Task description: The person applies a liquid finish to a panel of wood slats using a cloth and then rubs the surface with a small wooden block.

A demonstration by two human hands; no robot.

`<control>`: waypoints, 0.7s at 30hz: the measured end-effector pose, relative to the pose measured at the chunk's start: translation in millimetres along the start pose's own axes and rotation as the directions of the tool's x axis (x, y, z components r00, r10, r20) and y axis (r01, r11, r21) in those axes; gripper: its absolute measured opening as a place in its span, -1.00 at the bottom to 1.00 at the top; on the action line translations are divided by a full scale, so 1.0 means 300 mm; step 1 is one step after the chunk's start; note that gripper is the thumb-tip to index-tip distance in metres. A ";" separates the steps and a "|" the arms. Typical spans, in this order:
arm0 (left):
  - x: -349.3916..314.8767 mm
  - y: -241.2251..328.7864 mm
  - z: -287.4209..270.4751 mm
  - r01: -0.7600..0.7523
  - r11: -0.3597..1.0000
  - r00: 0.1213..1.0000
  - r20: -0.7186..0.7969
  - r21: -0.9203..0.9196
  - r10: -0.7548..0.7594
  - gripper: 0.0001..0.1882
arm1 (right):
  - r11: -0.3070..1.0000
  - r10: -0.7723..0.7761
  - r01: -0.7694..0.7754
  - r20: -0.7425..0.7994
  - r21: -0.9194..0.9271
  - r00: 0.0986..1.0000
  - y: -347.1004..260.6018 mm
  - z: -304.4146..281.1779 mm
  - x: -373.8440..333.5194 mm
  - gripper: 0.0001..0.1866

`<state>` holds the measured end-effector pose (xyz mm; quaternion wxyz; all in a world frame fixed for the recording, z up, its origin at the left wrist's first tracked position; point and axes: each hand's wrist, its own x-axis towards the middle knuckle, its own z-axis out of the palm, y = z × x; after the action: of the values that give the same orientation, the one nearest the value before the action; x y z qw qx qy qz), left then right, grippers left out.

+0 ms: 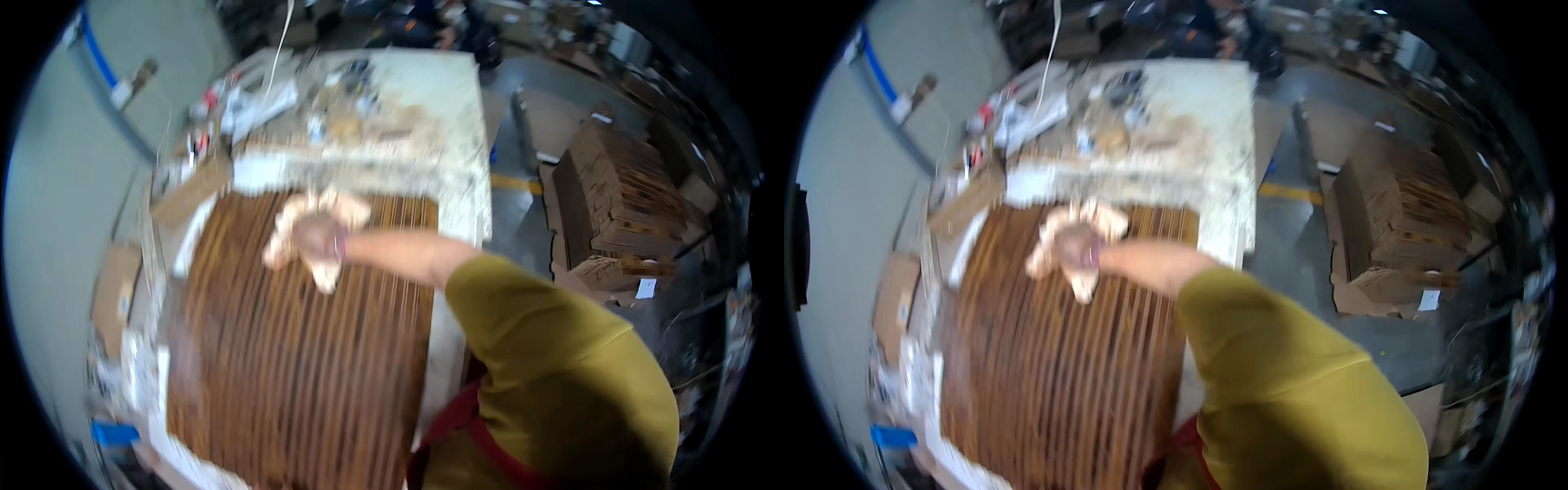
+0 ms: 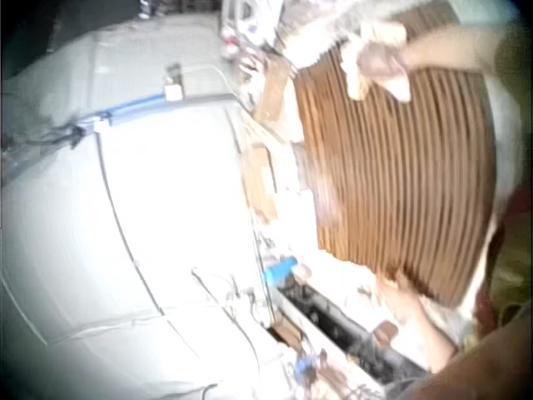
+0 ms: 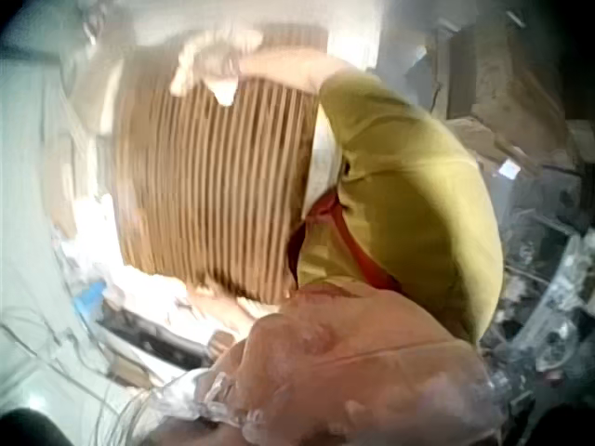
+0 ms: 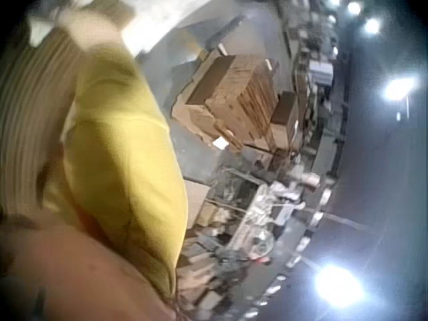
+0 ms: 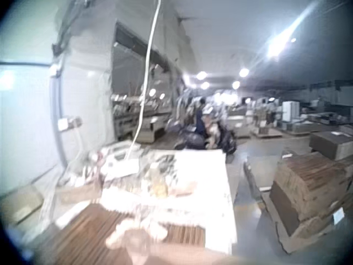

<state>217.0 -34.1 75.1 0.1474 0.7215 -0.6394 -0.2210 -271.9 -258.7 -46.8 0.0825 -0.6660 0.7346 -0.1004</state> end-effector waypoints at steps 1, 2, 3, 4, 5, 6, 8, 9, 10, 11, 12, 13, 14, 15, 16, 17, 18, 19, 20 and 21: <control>-0.100 0.050 0.063 -0.113 0.980 0.993 -0.008 0.166 0.116 -0.19 | 0.996 -0.036 0.027 0.094 0.087 0.995 -0.029 0.005 -0.005 -0.65; -0.150 0.038 0.202 -0.245 0.922 0.967 0.005 0.300 0.256 -0.20 | 0.984 -0.083 0.059 0.139 0.168 0.987 -0.079 -0.026 -0.023 -0.66; -0.203 0.024 0.331 -0.342 0.809 0.924 0.013 0.479 0.383 -0.11 | 0.969 -0.125 0.090 0.143 0.231 0.982 -0.100 -0.041 -0.056 -0.67; -0.243 0.029 0.433 -0.451 0.652 0.842 0.049 0.610 0.537 -0.02 | 0.954 -0.158 0.122 0.114 0.274 0.981 -0.113 -0.050 -0.100 -0.68; -0.302 0.072 0.458 -0.434 0.732 0.882 0.081 0.526 0.465 0.04 | 0.929 -0.227 0.196 0.066 0.313 0.972 -0.156 -0.041 -0.146 -0.69; -0.337 0.142 0.480 -0.439 0.796 0.895 0.128 0.417 0.427 0.10 | 0.895 -0.316 0.301 -0.007 0.330 0.949 -0.207 -0.031 -0.197 -0.69; -0.388 0.265 0.408 -0.323 0.706 0.945 0.260 0.630 0.200 -0.06 | 0.765 -0.524 0.546 -0.161 0.342 0.836 -0.340 0.045 -0.344 -0.70; -0.395 0.197 0.450 -0.415 0.711 0.897 0.124 0.567 0.424 0.07 | 0.700 -0.596 0.635 -0.221 0.326 0.772 -0.363 0.080 -0.427 -0.70; -0.359 0.219 0.493 -0.379 0.804 0.922 0.113 0.459 0.370 0.22 | 0.626 -0.658 0.711 -0.274 0.319 0.702 -0.359 0.093 -0.457 -0.70; -0.341 0.154 0.522 -0.384 0.767 0.919 0.130 0.513 0.373 0.18 | 0.607 -0.658 0.730 -0.317 0.313 0.683 -0.360 0.135 -0.473 -0.70; -0.323 0.091 0.550 -0.384 0.727 0.917 0.142 0.569 0.373 0.15 | 0.713 -0.448 0.582 -0.384 0.392 0.807 -0.324 0.230 -0.450 -0.65; -0.289 0.086 0.564 -0.423 0.709 0.896 0.142 0.564 0.421 0.15 | 0.776 -0.197 0.407 -0.428 0.482 0.882 -0.257 0.273 -0.421 -0.59; -0.289 0.072 0.558 -0.419 0.703 0.895 0.130 0.575 0.427 0.15 | 0.762 -0.175 0.526 -0.661 0.378 0.729 -0.203 0.234 -0.438 -0.50; -0.285 0.070 0.560 -0.453 0.726 0.874 0.094 0.518 0.478 0.15 | 0.779 -0.134 0.581 -0.844 0.234 0.520 -0.135 0.191 -0.453 -0.38; -0.297 0.054 0.561 -0.453 0.763 0.869 0.036 0.462 0.494 0.15 | 0.832 -0.263 0.476 -0.552 0.286 0.791 -0.091 -0.076 -0.468 -0.46; -0.289 0.063 0.577 -0.479 0.785 0.851 -0.010 0.392 0.525 0.14 | 0.906 -0.338 0.370 -0.174 0.206 0.925 -0.016 -0.358 -0.492 -0.53; -0.299 0.139 0.548 -0.461 0.801 0.876 0.053 0.382 0.479 0.14 | 0.934 -0.085 0.083 -0.010 0.348 0.996 0.096 -0.492 -0.472 -0.64; -0.317 0.249 0.484 -0.434 0.816 0.898 0.110 0.383 0.426 0.13 | 0.871 0.146 -0.212 0.179 0.443 0.973 0.163 -0.585 -0.437 -0.75; -0.327 0.314 0.447 -0.392 0.831 0.920 0.156 0.394 0.360 0.13 | 0.733 0.320 -0.480 0.380 0.482 0.868 0.182 -0.630 -0.386 -0.86; -0.309 0.309 0.453 -0.425 0.804 0.904 0.150 0.416 0.400 0.12 | 0.333 0.316 -0.473 0.376 0.816 0.871 0.265 -0.483 -0.286 -0.92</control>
<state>60.6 54.2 16.4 0.0076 0.5731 -0.8177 -0.0534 -376.7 -160.6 71.7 0.4953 -0.3274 0.6999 -0.3970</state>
